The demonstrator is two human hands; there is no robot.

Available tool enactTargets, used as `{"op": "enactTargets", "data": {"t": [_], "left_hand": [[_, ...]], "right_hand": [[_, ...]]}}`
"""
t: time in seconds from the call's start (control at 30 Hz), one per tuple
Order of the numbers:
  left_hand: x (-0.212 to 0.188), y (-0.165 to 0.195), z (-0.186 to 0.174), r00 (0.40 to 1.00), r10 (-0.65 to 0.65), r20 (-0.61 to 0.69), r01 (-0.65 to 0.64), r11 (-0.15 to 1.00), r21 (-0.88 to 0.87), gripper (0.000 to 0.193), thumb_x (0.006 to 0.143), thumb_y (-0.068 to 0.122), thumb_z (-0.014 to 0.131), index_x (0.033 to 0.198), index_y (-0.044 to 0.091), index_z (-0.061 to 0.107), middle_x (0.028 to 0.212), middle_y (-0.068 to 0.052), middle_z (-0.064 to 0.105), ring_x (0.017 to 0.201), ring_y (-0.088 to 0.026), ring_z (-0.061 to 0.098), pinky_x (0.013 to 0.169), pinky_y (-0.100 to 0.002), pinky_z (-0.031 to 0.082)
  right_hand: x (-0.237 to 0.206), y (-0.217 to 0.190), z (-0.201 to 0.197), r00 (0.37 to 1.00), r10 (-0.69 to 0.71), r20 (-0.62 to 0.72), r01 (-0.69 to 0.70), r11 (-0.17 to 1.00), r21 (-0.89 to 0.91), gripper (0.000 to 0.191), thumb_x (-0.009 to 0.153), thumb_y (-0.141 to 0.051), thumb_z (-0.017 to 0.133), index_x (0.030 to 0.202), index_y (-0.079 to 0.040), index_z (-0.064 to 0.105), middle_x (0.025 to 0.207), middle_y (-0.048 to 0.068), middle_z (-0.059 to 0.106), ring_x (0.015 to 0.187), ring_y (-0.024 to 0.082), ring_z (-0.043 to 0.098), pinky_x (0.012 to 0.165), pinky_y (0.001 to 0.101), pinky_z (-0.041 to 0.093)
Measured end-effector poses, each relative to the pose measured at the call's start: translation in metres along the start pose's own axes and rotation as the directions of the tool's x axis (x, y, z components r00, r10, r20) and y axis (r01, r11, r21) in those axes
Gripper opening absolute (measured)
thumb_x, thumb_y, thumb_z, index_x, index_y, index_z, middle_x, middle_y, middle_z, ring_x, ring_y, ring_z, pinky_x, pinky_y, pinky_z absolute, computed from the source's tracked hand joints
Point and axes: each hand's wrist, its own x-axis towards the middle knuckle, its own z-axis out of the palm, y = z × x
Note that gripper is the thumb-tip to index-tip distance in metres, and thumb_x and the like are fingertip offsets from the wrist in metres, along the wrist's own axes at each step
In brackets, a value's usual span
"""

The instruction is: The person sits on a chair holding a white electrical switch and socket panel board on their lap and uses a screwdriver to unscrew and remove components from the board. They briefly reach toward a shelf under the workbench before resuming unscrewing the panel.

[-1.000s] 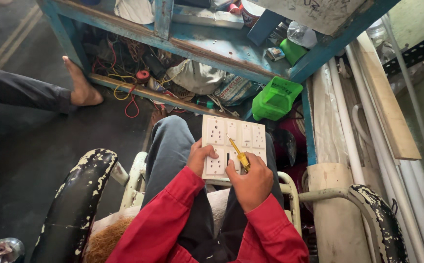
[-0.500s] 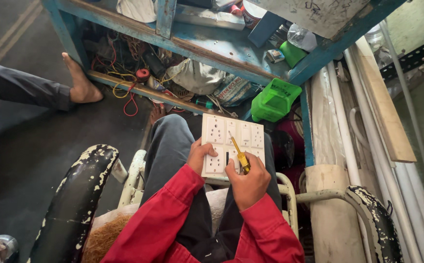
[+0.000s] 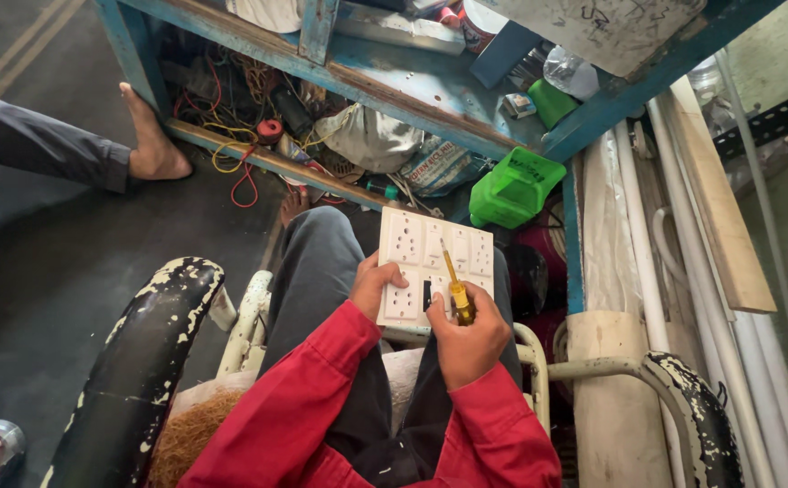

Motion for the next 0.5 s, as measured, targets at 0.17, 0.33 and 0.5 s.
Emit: {"op": "enactTargets", "data": {"t": [0.17,0.33,0.5], "left_hand": [[-0.001,0.0,0.0,1.0,-0.008,-0.029,0.008,1.0,-0.015,0.053,0.064,-0.001,0.054,0.117,-0.006,0.063,0.099,-0.018,0.07,0.083,-0.028,0.069,0.074,-0.035,0.059],[-0.001,0.001,0.0,0.999,-0.011,-0.034,0.012,1.0,0.015,0.051,0.066,-0.001,0.056,0.117,-0.006,0.064,0.098,-0.016,0.069,0.082,-0.025,0.068,0.074,-0.033,0.058],[-0.003,0.003,0.001,0.999,-0.02,-0.03,0.02,1.0,0.003,0.053,0.065,-0.002,0.054,0.117,-0.005,0.064,0.098,-0.016,0.07,0.082,-0.025,0.07,0.074,-0.033,0.059]], "right_hand": [[0.0,0.005,0.001,1.0,-0.017,0.005,0.016,0.998,0.062,0.032,0.079,-0.011,0.083,0.104,0.004,0.071,0.084,0.01,0.075,0.069,0.011,0.069,0.064,0.0271,0.056],[0.003,0.013,0.003,0.983,0.164,0.082,-0.177,0.965,0.191,0.028,0.084,-0.011,0.081,0.107,0.003,0.073,0.081,0.006,0.073,0.068,0.006,0.062,0.062,0.0238,0.052],[0.003,0.014,0.004,0.987,0.132,0.091,-0.146,0.973,0.178,0.029,0.082,-0.011,0.082,0.106,0.004,0.073,0.081,0.005,0.074,0.07,0.005,0.064,0.065,0.0225,0.054]]}}
